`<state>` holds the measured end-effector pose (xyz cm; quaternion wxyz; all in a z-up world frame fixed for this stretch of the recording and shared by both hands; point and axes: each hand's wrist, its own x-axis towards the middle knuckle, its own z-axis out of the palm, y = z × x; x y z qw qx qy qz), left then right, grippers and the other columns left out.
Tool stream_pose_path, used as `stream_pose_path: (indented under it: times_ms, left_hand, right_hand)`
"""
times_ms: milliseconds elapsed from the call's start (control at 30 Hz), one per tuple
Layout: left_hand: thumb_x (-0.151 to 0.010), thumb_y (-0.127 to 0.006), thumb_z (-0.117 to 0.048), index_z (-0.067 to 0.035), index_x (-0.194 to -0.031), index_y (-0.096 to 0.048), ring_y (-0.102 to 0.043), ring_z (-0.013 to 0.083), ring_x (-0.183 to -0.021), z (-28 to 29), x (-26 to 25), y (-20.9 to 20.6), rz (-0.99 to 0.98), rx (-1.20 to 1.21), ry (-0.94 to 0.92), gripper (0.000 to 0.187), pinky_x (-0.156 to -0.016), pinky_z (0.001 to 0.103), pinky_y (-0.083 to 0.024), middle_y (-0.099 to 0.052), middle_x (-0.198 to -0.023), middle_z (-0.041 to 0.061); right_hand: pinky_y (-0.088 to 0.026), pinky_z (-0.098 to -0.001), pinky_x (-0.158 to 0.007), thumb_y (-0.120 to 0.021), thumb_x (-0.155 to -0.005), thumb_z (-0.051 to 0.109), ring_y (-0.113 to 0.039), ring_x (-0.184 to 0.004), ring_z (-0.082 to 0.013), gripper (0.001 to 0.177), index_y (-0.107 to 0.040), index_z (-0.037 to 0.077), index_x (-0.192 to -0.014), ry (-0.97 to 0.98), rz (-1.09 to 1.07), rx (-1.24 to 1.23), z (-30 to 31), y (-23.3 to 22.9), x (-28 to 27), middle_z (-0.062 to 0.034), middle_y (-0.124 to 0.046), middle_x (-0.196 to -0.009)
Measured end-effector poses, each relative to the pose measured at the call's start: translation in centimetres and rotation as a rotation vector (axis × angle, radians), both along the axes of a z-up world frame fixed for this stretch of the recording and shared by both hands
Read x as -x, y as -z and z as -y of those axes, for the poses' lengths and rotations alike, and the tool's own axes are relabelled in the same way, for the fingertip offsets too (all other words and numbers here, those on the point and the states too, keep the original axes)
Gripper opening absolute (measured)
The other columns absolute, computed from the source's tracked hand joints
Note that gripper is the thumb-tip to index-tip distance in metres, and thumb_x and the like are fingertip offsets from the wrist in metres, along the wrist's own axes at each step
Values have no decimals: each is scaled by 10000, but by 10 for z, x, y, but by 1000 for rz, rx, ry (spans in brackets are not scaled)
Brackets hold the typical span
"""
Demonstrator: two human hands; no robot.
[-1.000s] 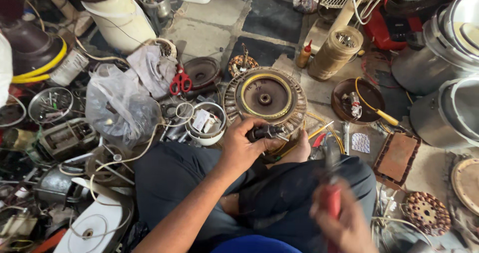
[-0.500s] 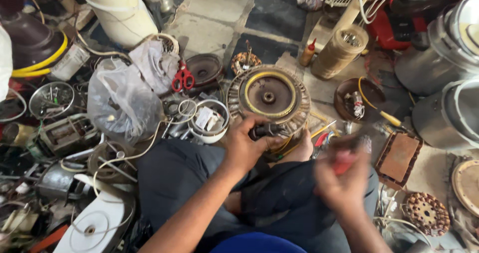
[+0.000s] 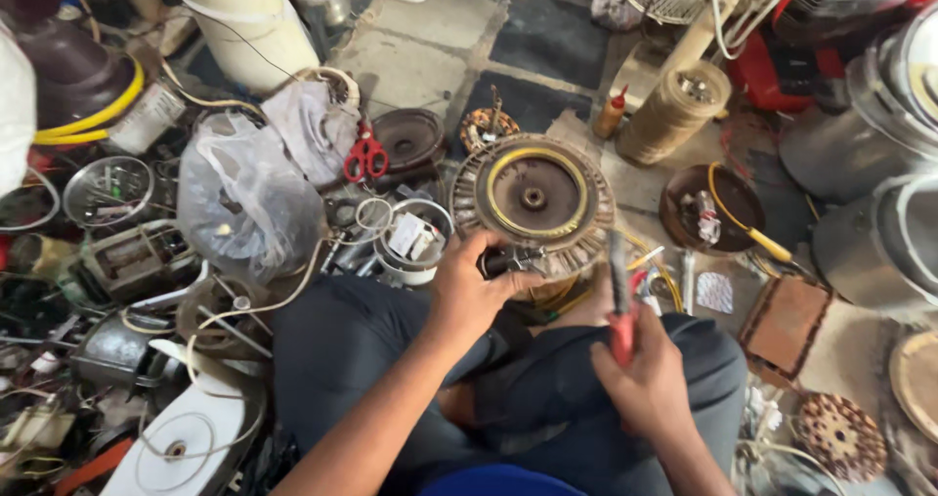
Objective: The person marks a circular metal component with a marker, then uses pliers to remove a metal spring and a small cylindrical part from the center of the component. They inspect the removed parts and place them back into the component.
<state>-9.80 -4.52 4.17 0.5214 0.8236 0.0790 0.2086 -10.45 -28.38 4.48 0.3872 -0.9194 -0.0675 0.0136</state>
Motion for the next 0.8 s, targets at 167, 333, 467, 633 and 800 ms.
stream_pose_path:
  times_ms: [167,333,467,633,800]
  left_hand:
    - [-712,-906,-235,-63,-1151,-631,-675,286,-1009,-17,-10,5,-43,63,63,545,-890,389,-540,-670,-1105,136]
    - [-800,-860,-179,-53,-1178,-595,-630,335,-1131,-13,3,-8,79,-46,85,479,-975,424,-499,-655,-1159,153]
    - [-795,-814,-132,-46,-1181,-583,-610,368,-1136,-3,25,-37,173,-183,207,458,-960,446,-497,-601,-1180,170]
    - [-884,-683,-71,-8,-1212,-557,-571,403,-1090,2,38,-51,302,-436,376,356,-946,505,-465,-532,-1189,201]
    - [-914,-617,-5,-88,-1201,-588,-614,370,-1128,-10,32,-35,314,-441,425,300,-979,465,-495,-580,-1211,134]
  right_hand:
    - [-603,-335,-814,-788,-694,189,-790,-945,-272,504,-639,51,-1155,-161,-49,1,-9,43,35,-125,-802,-1018]
    - [-588,-366,-857,-807,-757,320,-751,-992,-258,575,-633,48,-1233,-222,-142,11,-35,49,40,-148,-752,-1064]
    - [-601,-385,-812,-595,-954,467,-735,-912,-268,525,-660,-2,-1180,-114,-772,-766,-41,11,-8,-167,-752,-1001]
    - [-585,-408,-618,-662,-914,328,-702,-730,-265,472,-388,151,-1254,36,-906,-988,-57,-29,-41,-130,-695,-935]
    - [-612,-384,-587,-685,-903,240,-720,-677,-244,506,-452,24,-1297,-27,-959,-1040,-60,-11,-47,-146,-704,-887]
